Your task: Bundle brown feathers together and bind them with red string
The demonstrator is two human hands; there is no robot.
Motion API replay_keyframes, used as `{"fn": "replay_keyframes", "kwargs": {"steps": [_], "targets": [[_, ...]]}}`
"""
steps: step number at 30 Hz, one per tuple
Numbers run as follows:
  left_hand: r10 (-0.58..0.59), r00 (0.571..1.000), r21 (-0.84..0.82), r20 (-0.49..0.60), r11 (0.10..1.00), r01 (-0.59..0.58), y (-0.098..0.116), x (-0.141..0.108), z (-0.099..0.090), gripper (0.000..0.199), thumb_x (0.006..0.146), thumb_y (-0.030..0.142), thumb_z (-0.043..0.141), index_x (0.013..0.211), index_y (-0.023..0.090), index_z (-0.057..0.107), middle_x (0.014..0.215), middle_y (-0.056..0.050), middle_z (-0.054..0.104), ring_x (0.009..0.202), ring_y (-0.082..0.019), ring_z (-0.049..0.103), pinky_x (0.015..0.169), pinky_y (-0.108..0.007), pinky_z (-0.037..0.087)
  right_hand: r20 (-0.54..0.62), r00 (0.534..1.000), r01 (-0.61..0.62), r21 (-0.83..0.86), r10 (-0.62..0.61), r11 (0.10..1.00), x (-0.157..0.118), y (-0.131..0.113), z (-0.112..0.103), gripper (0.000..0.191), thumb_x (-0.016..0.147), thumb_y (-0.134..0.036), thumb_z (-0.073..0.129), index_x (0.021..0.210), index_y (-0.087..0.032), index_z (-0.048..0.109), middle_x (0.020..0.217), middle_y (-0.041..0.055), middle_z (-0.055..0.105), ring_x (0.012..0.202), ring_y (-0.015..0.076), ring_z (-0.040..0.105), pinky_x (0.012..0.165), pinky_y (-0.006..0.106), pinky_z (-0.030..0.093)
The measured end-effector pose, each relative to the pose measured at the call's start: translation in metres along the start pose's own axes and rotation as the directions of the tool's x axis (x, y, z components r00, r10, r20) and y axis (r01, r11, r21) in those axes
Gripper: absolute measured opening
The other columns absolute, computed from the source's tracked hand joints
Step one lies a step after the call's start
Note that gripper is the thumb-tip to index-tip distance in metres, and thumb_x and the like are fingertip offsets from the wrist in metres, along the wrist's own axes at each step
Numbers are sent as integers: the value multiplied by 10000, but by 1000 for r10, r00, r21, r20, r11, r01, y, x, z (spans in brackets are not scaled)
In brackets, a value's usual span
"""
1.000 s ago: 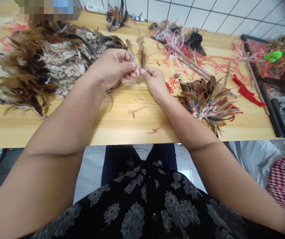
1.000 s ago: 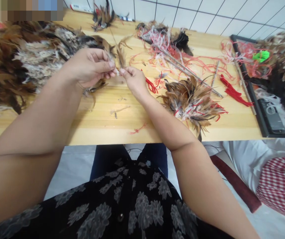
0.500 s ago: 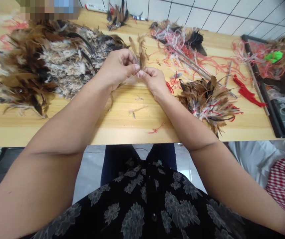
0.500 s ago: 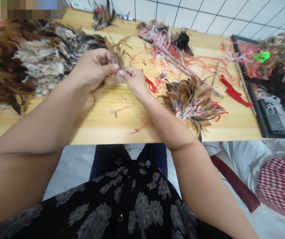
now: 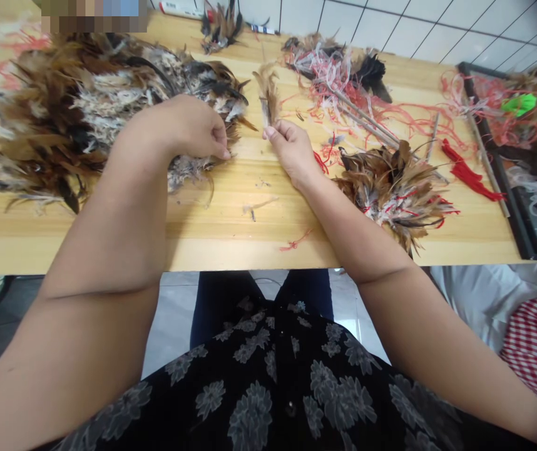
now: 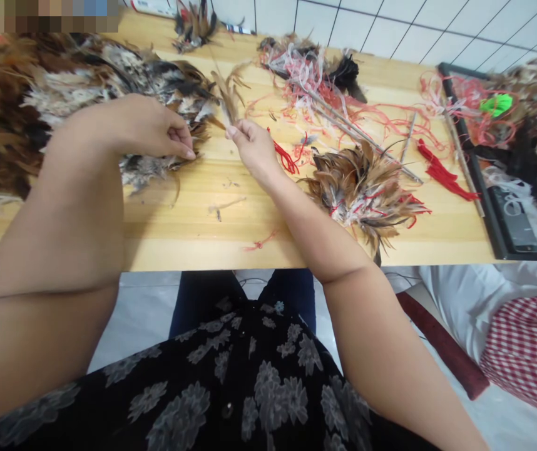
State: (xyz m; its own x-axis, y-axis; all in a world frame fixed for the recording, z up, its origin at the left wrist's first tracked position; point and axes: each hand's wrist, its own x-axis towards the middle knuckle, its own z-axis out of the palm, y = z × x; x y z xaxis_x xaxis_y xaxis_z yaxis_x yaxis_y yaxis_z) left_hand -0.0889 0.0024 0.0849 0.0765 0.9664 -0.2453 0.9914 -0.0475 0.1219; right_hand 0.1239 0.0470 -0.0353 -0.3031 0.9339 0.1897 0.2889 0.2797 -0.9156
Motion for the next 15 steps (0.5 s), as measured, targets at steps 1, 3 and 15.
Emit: {"fn": "replay_keyframes", "kwargs": {"steps": [1,3,15], "targets": [[-5,1000,58,18,998,4,-1,4,3,239,816,80,1073,813,230,887,634,44,615,681,-226,567,801,-323,395,-3,1000,4,4,-4,1000,0,1,0,495,1223,-637,569,902,-262,534,808,-28,561,836,147,510,874,324,499],[-4,1000,133,23,991,1,-4,14,12,245,767,126,1103,826,246,898,593,49,565,640,-228,537,810,-327,430,-10,1000,-8,-5,8,1000,0,3,0,455,1220,-570,610,900,-252,554,829,-31,589,855,143,549,901,325,519],[141,988,-62,-63,987,-145,2,8,22,108,917,140,739,833,181,794,754,-27,620,1037,-329,753,1094,-407,551,-46,999,-30,-32,29,999,-11,-12,-1,367,1213,-415,653,935,-180,697,810,-47,539,840,130,551,1032,315,555]]}}
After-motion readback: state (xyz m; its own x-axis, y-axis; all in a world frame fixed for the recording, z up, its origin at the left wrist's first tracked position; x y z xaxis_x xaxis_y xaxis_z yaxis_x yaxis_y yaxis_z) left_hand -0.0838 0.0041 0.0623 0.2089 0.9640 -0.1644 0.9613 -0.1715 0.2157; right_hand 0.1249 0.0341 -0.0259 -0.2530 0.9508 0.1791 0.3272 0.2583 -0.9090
